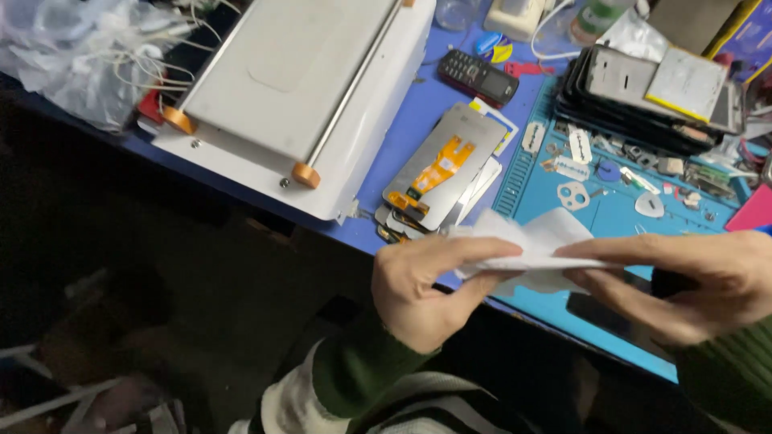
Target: Cleaning and prepping a smartphone screen using a cloth and liquid.
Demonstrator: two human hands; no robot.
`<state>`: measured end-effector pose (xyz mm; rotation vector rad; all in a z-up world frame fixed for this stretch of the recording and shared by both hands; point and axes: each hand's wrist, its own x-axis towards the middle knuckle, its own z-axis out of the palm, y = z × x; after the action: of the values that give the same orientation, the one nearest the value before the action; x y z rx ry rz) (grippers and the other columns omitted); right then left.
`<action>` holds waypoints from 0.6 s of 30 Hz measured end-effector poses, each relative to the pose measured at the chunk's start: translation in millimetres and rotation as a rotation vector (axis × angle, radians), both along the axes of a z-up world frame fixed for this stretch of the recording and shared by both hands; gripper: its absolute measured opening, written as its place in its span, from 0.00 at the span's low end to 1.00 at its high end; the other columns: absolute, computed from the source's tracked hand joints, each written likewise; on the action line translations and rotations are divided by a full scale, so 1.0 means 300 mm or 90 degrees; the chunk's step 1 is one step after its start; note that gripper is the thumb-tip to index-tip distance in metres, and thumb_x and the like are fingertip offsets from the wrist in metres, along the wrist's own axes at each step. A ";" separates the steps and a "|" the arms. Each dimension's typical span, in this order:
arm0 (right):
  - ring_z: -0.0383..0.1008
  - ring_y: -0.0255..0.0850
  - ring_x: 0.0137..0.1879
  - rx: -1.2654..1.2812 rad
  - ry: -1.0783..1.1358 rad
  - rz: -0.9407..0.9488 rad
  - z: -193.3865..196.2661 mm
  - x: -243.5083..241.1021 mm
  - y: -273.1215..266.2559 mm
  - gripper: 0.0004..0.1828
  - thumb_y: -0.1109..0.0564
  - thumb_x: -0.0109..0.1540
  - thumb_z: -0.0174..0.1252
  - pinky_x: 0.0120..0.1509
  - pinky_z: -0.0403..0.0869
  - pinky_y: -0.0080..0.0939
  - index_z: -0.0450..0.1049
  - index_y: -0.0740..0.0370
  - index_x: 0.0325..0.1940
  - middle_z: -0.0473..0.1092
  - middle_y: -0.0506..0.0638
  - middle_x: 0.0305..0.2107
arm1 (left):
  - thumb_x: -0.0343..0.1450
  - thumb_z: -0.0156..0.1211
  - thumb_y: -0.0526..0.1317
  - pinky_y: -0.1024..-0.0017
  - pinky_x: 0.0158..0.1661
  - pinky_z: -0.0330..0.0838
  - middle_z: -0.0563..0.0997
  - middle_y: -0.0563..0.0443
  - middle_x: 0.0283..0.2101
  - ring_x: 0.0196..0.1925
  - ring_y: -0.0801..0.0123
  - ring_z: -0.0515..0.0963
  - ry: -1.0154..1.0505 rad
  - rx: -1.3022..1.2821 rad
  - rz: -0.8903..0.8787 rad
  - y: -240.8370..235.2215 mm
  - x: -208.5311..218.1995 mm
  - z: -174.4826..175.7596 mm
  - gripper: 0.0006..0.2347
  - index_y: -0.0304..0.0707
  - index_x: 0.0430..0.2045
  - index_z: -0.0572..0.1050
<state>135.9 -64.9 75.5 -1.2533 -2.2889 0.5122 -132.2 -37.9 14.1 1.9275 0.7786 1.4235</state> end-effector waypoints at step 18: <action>0.80 0.50 0.53 0.007 0.285 -0.157 0.083 -0.118 0.521 0.21 0.48 0.76 0.43 0.49 0.81 0.40 0.65 0.68 0.62 0.75 0.67 0.49 | 0.73 0.57 0.45 0.80 0.21 0.62 0.80 0.60 0.35 0.19 0.79 0.65 -0.147 -0.304 -0.010 0.021 -0.004 0.039 0.13 0.46 0.50 0.75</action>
<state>100.5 91.3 100.4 -1.2458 -1.7409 0.6168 -133.4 -31.5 25.8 1.3789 0.8940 1.2797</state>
